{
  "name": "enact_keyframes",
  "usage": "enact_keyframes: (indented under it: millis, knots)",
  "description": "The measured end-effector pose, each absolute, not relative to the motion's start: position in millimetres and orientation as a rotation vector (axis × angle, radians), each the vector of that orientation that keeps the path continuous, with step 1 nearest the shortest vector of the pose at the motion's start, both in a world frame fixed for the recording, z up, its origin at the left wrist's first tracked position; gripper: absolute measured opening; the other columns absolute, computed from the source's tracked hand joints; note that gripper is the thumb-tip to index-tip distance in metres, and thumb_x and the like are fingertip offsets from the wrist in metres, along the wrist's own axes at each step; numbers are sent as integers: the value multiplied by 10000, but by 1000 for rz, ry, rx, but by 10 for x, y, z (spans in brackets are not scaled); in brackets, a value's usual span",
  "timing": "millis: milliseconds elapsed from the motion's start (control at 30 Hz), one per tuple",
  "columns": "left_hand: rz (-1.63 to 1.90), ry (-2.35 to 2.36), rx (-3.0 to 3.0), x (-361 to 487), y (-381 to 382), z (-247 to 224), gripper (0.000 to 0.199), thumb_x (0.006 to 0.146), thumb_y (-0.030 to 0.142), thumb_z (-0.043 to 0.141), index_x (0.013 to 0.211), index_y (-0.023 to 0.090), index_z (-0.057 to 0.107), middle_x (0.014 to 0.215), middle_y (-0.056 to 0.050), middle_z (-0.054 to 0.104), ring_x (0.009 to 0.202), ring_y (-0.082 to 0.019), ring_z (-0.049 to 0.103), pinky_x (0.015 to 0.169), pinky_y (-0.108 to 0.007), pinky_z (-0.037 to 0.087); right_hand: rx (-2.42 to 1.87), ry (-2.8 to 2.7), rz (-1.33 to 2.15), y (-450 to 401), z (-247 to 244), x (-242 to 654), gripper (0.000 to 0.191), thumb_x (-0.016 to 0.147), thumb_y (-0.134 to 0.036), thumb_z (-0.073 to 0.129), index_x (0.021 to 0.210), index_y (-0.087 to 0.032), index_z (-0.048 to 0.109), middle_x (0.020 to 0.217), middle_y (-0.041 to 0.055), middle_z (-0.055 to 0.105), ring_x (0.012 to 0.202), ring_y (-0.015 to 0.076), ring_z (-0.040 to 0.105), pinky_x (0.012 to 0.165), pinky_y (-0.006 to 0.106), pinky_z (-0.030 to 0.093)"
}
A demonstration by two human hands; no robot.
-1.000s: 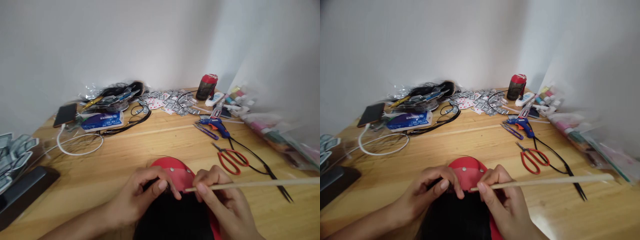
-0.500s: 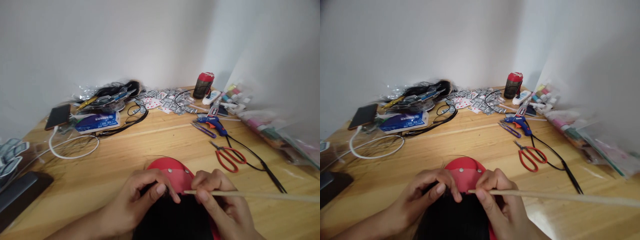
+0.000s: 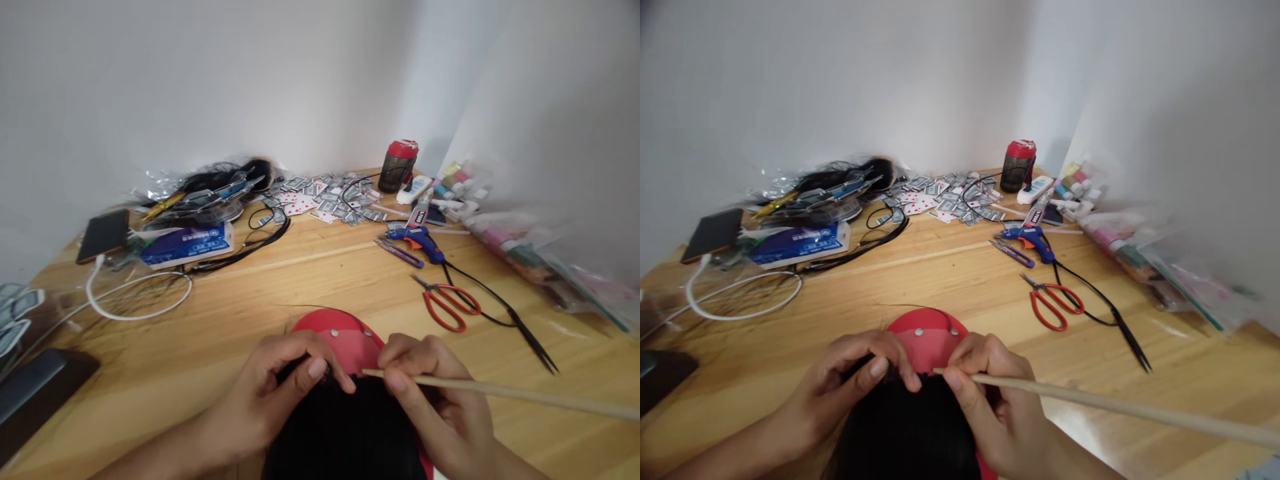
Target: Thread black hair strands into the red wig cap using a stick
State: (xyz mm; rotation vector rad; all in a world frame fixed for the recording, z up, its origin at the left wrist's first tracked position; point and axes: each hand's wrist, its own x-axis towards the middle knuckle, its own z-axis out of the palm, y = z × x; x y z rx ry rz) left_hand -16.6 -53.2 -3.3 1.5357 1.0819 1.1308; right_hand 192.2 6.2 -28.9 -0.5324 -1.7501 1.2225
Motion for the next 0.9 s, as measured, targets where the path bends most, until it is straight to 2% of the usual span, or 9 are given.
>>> enact_keyframes:
  millis: [200,467,633,900]
  knots:
    - [1150,1065,1510,-148,-528,-18,284,1024,313,477,929,213,725,901,-18,743,844,-133,650,789,-223,445,-550,-1626,1307,48,-318,1901,179,993,-241,554,817,-261,572,727,-14,567,650,140,556,574,260,429]
    - [1172,1003,1176,-166,-495,-103,271,984,384,553,921,212,752,883,-31,731,819,-123,620,745,-194,436,-593,-1444,1751,124,-291,1910,249,964,-386,603,790,-239,502,627,-40,551,591,131,485,557,254,353]
    - [1229,892,973,-176,-452,-120,254,950,379,606,845,185,730,807,-26,707,726,-110,583,725,-192,429,-677,-1463,1683,120,-291,1877,289,946,-427,618,768,-233,499,601,-41,548,575,135,488,562,262,349]
    - [1230,1058,869,-151,-448,-56,355,817,514,731,749,167,706,742,-28,657,700,-128,494,684,-204,364,-638,-1565,1427,54,-304,1828,238,966,-345,609,760,-233,570,659,-36,561,650,131,547,620,253,398]
